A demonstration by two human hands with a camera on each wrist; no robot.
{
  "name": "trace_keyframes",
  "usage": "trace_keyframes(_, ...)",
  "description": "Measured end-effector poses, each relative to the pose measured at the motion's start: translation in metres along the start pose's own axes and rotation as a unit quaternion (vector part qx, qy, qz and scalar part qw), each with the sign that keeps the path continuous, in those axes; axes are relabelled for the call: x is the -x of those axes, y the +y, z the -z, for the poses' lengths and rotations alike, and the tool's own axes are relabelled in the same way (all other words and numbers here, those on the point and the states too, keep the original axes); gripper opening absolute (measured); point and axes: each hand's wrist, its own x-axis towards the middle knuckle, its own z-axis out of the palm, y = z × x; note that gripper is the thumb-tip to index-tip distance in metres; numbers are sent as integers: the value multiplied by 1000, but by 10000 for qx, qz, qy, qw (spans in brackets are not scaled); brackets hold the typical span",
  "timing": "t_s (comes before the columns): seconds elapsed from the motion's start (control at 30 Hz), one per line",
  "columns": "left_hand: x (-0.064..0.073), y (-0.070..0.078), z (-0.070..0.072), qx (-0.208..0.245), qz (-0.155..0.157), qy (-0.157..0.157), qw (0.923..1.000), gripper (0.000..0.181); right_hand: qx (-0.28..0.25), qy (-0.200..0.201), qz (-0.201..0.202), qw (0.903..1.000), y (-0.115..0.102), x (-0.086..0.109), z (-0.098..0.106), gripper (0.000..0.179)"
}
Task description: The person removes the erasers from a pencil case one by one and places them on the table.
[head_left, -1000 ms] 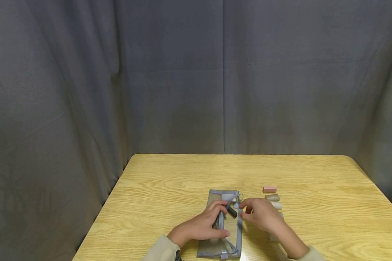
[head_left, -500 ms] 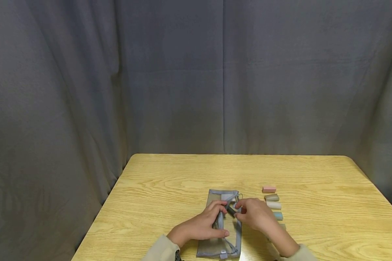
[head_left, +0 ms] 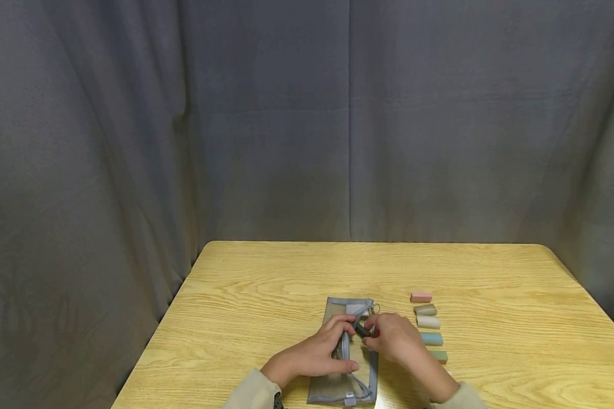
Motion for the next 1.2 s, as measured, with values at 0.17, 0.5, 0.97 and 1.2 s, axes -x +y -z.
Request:
trace_keyframes(0.17, 0, 1, 0, 18, 40, 13, 10000, 54, 132, 17, -12, 9999, -2, -2, -1, 20)
trace_keyframes(0.5, 0, 0, 0, -1, 31, 10, 10000, 55, 221, 267, 30, 9994, -3, -3, -5, 11)
trace_keyframes(0.97, 0, -1, -1, 32, 34, -11, 10000, 53, 394, 459, 59, 9982, -5, 0, -6, 10)
trace_keyframes(1.2, 0, 0, -1, 10, 37, -7, 10000, 53, 313, 496, 33, 9983, -3, 3, -1, 14)
